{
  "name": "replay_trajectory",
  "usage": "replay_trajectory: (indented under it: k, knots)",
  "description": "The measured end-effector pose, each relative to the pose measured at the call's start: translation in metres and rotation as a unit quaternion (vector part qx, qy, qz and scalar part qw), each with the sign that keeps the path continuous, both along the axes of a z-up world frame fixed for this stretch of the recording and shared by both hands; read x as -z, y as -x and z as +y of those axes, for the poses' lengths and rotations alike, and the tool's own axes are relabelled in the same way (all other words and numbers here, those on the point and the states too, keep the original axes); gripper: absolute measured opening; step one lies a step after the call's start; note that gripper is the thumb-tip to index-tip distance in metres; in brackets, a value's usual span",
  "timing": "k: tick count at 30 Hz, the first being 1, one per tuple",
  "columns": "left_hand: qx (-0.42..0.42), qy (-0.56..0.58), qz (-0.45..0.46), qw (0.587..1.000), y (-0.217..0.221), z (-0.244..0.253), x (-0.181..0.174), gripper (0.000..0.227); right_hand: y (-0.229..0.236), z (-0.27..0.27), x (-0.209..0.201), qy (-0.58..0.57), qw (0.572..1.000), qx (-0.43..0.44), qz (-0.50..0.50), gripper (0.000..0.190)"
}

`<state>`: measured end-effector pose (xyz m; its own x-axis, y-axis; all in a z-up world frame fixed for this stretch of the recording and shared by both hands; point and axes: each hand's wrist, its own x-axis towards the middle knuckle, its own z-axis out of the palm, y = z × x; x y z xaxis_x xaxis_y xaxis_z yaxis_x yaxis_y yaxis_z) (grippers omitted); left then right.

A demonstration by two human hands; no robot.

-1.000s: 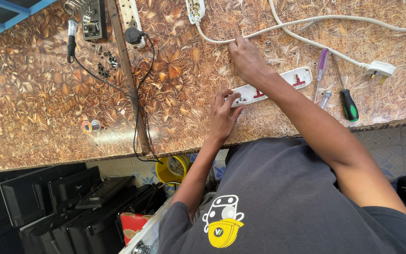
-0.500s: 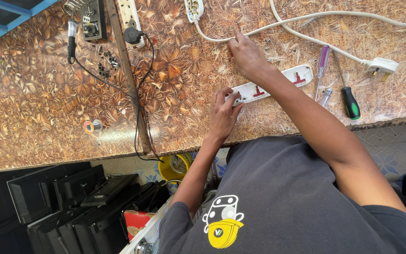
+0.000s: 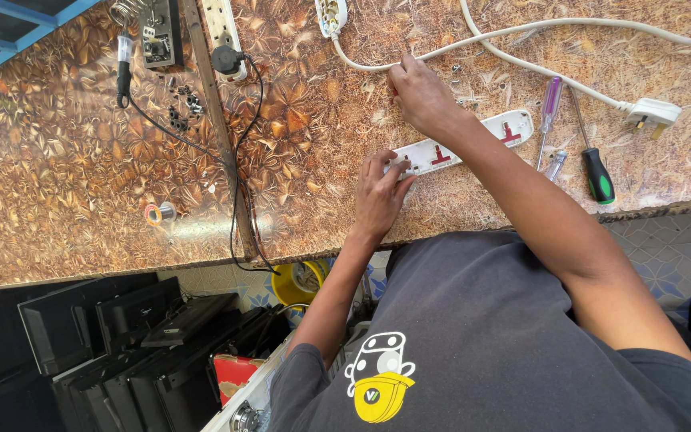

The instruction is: The person assembles a power strip by inserting red plastic components into the housing and securing them with screws. They use a screwdriver to tighten the screws and ensure the components are firmly in place.

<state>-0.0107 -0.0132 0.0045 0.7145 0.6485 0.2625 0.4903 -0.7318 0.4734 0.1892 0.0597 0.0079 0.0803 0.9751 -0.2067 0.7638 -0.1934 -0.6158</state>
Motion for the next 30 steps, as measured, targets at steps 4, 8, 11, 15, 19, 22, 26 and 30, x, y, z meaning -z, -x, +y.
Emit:
replay_trajectory:
  k: [4,8,11,15,19,22,26,30]
  knots:
    - [-0.001,0.018,0.019,1.0,0.001,-0.002,-0.002,0.03,-0.001,0.0,-0.001,-0.002,1.0,0.001,0.007,0.014]
    - [-0.01,0.047,0.011,0.999,0.001,-0.001,-0.005,0.029,-0.001,0.0,-0.004,0.023,1.0,0.004,0.009,0.013]
    - [0.006,0.049,0.021,0.999,0.001,-0.001,-0.012,0.023,-0.002,-0.001,-0.002,0.009,1.0,0.001,0.012,0.01]
    - [0.028,0.019,0.043,0.999,0.003,-0.002,-0.012,0.023,-0.003,-0.001,-0.001,-0.004,1.0,-0.003,0.014,0.012]
    - [0.045,0.002,0.074,0.996,0.009,-0.013,-0.012,0.023,-0.002,-0.001,0.001,0.012,1.0,0.001,0.019,0.009]
    - [0.011,-0.017,0.07,0.997,0.009,-0.019,-0.004,0.023,-0.004,-0.002,-0.002,-0.006,1.0,-0.003,0.021,0.01]
    - [-0.033,0.025,0.018,0.999,0.008,-0.019,0.005,0.029,-0.003,0.0,-0.006,0.019,1.0,0.0,0.014,0.012]
    - [-0.081,0.052,0.084,0.992,0.006,-0.013,0.004,0.058,-0.009,0.005,-0.01,0.045,0.998,-0.028,0.023,0.012]
